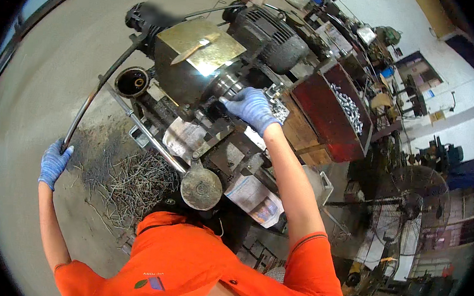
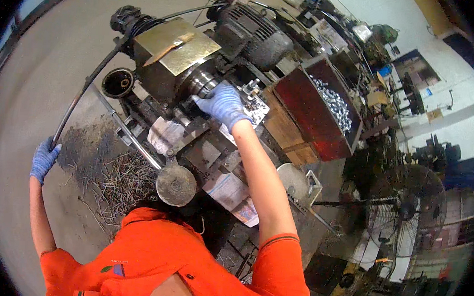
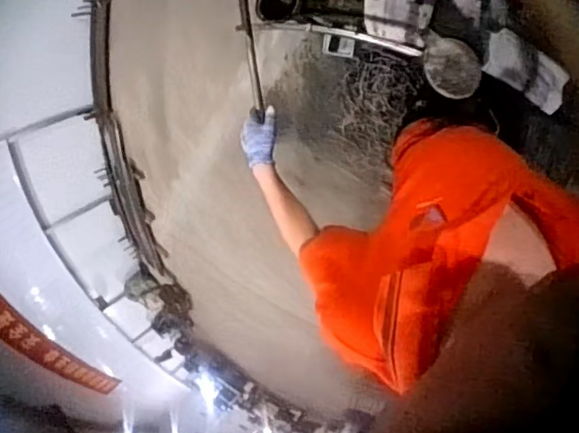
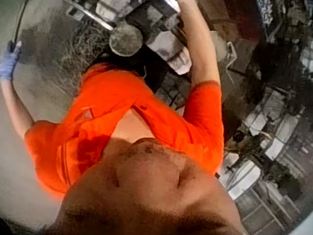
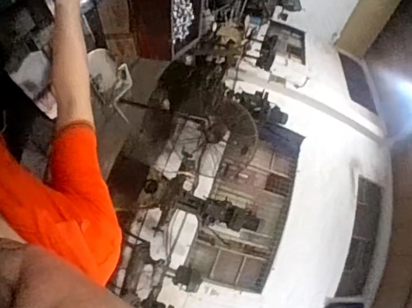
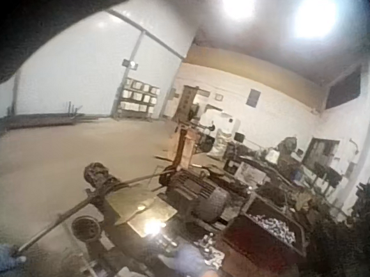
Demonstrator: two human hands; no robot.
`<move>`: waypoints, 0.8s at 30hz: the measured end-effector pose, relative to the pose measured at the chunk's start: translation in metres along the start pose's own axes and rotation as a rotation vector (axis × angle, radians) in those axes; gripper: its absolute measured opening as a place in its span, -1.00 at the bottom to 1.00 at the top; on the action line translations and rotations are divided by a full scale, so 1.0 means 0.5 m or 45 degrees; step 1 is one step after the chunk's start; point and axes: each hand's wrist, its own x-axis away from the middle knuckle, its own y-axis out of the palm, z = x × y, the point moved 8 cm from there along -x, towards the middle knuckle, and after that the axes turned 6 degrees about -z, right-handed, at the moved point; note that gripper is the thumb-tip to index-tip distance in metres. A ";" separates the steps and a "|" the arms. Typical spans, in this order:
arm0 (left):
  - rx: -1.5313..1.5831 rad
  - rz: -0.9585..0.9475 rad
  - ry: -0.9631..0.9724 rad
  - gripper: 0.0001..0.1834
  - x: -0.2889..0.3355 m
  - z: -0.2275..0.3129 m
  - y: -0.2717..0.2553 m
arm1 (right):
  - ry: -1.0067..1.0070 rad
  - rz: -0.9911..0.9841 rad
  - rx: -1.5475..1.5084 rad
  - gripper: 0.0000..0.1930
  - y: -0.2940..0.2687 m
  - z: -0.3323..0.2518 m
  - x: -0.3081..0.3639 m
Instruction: The person machines small metal components using a lathe, loading individual parts into the chuck, operating a lever to perform the cut, and then placing the finished parts into a basket.
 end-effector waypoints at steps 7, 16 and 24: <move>-0.221 0.083 -0.047 -0.66 -0.031 -0.022 0.033 | 0.015 0.075 0.500 -0.51 0.010 -0.004 -0.014; -0.741 0.508 0.406 -0.79 -0.214 -0.107 -0.042 | 0.117 -0.042 0.447 -0.46 0.002 -0.005 -0.001; -0.838 0.459 0.307 -0.89 -0.187 -0.063 -0.074 | -0.039 -0.073 0.447 -0.38 0.015 -0.023 -0.032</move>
